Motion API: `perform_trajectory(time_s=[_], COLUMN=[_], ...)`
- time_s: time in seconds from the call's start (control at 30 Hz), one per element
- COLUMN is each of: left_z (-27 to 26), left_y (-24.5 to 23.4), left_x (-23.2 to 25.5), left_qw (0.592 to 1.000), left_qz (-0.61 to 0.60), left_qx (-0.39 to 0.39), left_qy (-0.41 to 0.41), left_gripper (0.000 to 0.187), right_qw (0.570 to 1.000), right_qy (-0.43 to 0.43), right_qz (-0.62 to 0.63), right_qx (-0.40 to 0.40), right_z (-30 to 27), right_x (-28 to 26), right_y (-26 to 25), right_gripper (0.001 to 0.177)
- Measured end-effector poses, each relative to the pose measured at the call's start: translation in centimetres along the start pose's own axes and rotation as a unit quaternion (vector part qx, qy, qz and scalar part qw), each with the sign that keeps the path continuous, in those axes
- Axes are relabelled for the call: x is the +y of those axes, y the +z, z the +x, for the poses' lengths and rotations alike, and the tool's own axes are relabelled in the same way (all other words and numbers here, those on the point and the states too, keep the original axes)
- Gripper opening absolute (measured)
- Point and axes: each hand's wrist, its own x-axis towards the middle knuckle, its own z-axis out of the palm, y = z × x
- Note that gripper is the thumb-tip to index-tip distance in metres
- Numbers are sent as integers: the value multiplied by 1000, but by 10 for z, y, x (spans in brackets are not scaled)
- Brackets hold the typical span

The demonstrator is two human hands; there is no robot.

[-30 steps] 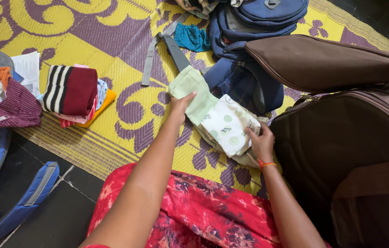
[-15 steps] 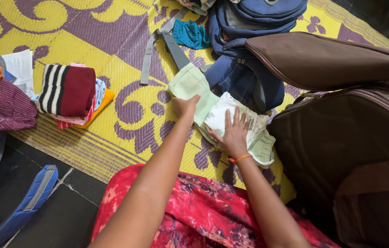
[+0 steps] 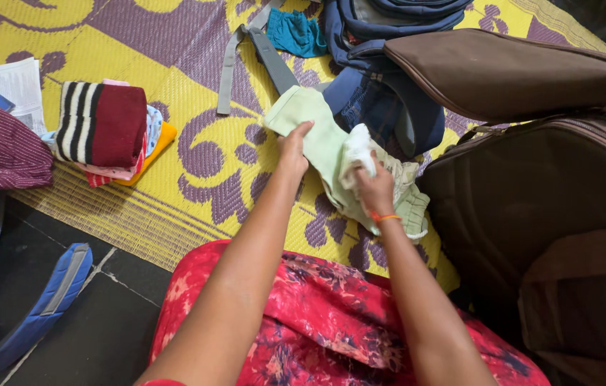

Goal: The person folds pink, blue, and patterned items of clothing and places them inside a brown bag.

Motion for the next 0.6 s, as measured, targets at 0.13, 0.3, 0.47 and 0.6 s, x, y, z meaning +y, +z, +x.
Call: perform_trajectory(time_s=[0.13,0.3,0.47,0.6], left_z=[10,6,2,-8], left_y=[3,4,0,-1], left_x=[-1,8,36,63], left_qw=[999,991,985,959], left_qz=[-11,7,-30,-23], left_qx=[23,88,122,153], left_qy=[45,98,117,236], left_gripper=[54,44,40,46], right_qw=[894,752,789,786], right_qy=[125,51,-88,-53], right_qz=[428,657,606,613], right_qx=[-46,-17,49,63], right_z=[-2,-16,-20,-27], right_x=[30,20,18,-3], right_y=[-47,-116,-155,-162], right_gripper=[66,75,71,67])
